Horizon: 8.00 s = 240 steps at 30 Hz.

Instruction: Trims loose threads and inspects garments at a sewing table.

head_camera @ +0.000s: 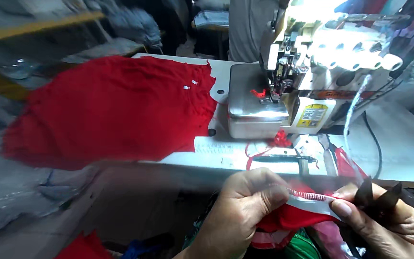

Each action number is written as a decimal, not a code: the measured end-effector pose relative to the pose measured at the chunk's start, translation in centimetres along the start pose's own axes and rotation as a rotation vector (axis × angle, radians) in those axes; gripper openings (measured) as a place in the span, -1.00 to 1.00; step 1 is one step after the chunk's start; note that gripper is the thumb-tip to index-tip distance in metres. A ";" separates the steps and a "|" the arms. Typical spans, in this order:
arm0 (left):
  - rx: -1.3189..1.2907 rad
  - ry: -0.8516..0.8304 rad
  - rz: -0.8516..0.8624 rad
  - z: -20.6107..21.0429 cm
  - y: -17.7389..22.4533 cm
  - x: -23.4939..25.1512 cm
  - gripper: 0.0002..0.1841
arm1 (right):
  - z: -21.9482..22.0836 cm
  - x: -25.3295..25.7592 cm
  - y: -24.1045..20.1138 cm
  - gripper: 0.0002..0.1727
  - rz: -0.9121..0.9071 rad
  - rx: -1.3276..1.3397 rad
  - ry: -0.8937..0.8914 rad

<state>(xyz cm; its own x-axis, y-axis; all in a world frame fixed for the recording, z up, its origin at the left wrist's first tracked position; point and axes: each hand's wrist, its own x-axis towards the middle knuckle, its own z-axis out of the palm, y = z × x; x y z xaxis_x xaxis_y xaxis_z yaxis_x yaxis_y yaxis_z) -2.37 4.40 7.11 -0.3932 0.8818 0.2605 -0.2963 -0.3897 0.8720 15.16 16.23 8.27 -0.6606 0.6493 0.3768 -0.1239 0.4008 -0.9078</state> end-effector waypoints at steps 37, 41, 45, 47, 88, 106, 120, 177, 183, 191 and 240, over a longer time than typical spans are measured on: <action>-0.297 -0.013 -0.220 -1.3 -2.2 -0.6 -0.95 | 1.5 0.0 1.1 -0.82 0.270 0.198 0.021; -0.456 -0.026 -0.225 -1.2 -3.1 -0.6 -0.93 | 2.5 0.3 2.0 -0.91 0.361 0.254 0.051; -0.410 -0.041 -0.197 -1.2 -3.5 -0.3 -0.88 | 4.8 0.1 3.2 -0.95 0.441 0.420 0.031; -0.412 -0.021 -0.225 -1.3 -3.7 -0.3 -0.84 | 5.6 0.2 4.1 -0.86 0.462 0.534 0.108; -0.196 0.011 -0.119 -2.1 -4.6 0.1 -0.77 | 3.4 -1.1 -1.7 -0.64 0.538 0.421 -0.346; -0.177 -0.010 -0.082 -1.9 -4.1 0.3 -0.76 | 3.4 -1.1 -2.3 -0.61 0.534 0.381 -0.334; -0.173 -0.030 -0.047 -2.3 -4.3 0.2 -0.77 | 3.6 -0.9 -2.3 -0.62 0.540 0.366 -0.343; -0.076 0.119 -0.049 -2.3 -4.6 -0.6 -0.83 | 4.1 -0.8 -1.7 -0.69 0.437 0.188 -0.351; 0.151 0.099 0.068 -2.5 -4.5 -0.5 -0.87 | 4.1 -0.8 -1.4 -0.68 0.440 0.209 -0.353; 0.276 0.097 0.146 -2.8 -4.3 -0.5 -0.89 | 3.9 -0.6 -1.4 -0.67 0.476 0.229 -0.386; 0.343 0.077 0.158 -2.7 -3.7 -0.7 -0.90 | 3.7 -0.4 -1.5 -0.67 0.538 0.364 -0.397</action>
<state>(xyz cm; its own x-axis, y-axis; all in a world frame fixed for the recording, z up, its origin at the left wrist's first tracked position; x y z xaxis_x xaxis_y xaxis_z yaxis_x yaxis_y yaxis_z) -3.36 4.56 2.55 -0.4787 0.7906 0.3819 0.0761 -0.3960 0.9151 12.90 13.00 8.75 -0.9071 0.3863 -0.1670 0.0995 -0.1886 -0.9770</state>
